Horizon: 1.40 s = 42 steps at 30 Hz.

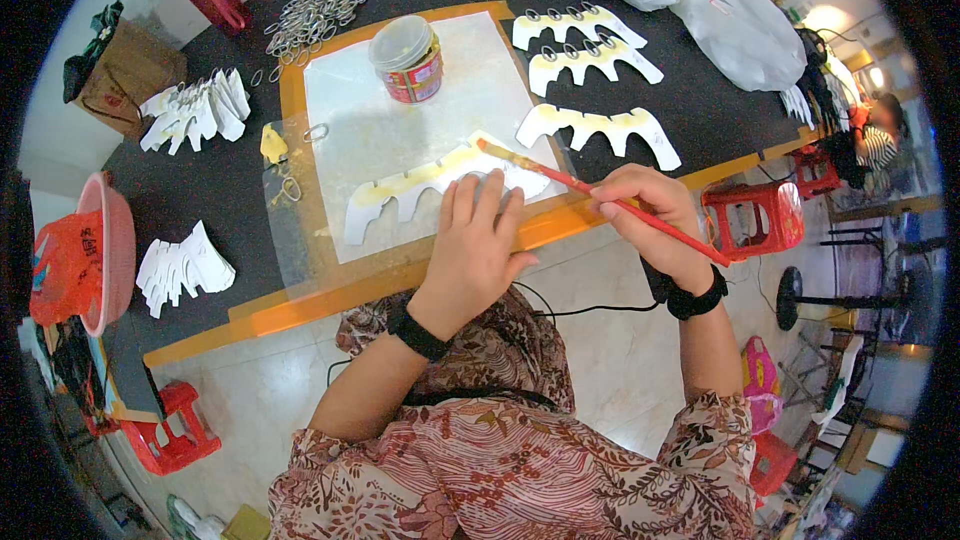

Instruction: Applying adhesive and attaching components to shoe upper parts at a manufacturing workstation.

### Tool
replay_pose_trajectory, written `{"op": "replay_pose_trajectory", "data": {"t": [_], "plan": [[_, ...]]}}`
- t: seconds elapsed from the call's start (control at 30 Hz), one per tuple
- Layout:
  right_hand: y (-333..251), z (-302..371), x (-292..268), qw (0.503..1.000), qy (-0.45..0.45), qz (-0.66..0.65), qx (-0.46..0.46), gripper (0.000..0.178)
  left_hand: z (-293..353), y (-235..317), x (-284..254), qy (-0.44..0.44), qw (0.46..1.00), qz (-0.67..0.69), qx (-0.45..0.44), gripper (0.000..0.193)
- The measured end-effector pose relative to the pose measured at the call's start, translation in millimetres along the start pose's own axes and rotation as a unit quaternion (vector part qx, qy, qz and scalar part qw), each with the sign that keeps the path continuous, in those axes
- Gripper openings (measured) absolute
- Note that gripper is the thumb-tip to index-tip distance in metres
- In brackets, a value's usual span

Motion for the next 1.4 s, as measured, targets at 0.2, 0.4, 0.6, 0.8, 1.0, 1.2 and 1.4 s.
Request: {"op": "replay_pose_trajectory", "data": {"t": [0.2, 0.4, 0.6, 0.8, 1.0, 1.2, 1.4], "plan": [[5, -2, 1, 1.000, 0.013, -0.001, 0.015, 0.009, 0, 0, -1, -0.006, 1.000, 0.008, 0.000, 0.065], [-3, 2, -6, 1.000, 0.009, 0.015, 0.017, 0.008, 1, -1, 1, -0.008, 1.000, 0.005, 0.000, 0.066], [2, 6, -11, 0.997, 0.065, -0.007, 0.043, 0.008, 1, -1, 2, -0.006, 1.000, 0.030, 0.003, 0.068], [4, 4, -4, 0.996, 0.065, -0.003, 0.063, 0.009, 3, -2, 1, -0.006, 1.000, 0.025, -0.002, 0.070], [-7, 5, -14, 0.991, 0.105, -0.046, 0.068, 0.009, 4, -3, 3, -0.001, 1.000, 0.022, 0.000, 0.073], [-1, -7, 6, 0.995, 0.066, -0.049, 0.063, 0.010, 5, -2, 2, -0.005, 1.000, 0.021, 0.000, 0.073], [-7, -9, 7, 0.997, 0.020, -0.025, 0.072, 0.009, 7, -4, 0, -0.006, 1.000, 0.022, 0.006, 0.074]]}}
Point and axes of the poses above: each hand's wrist, its own z-axis away from the middle knuckle, its own x-axis out of the palm, y = z × x, the point moved 7 cm from there along -z, towards the middle knuckle, and after that the axes turned 11 degrees about -x, right-handed, at the moved point
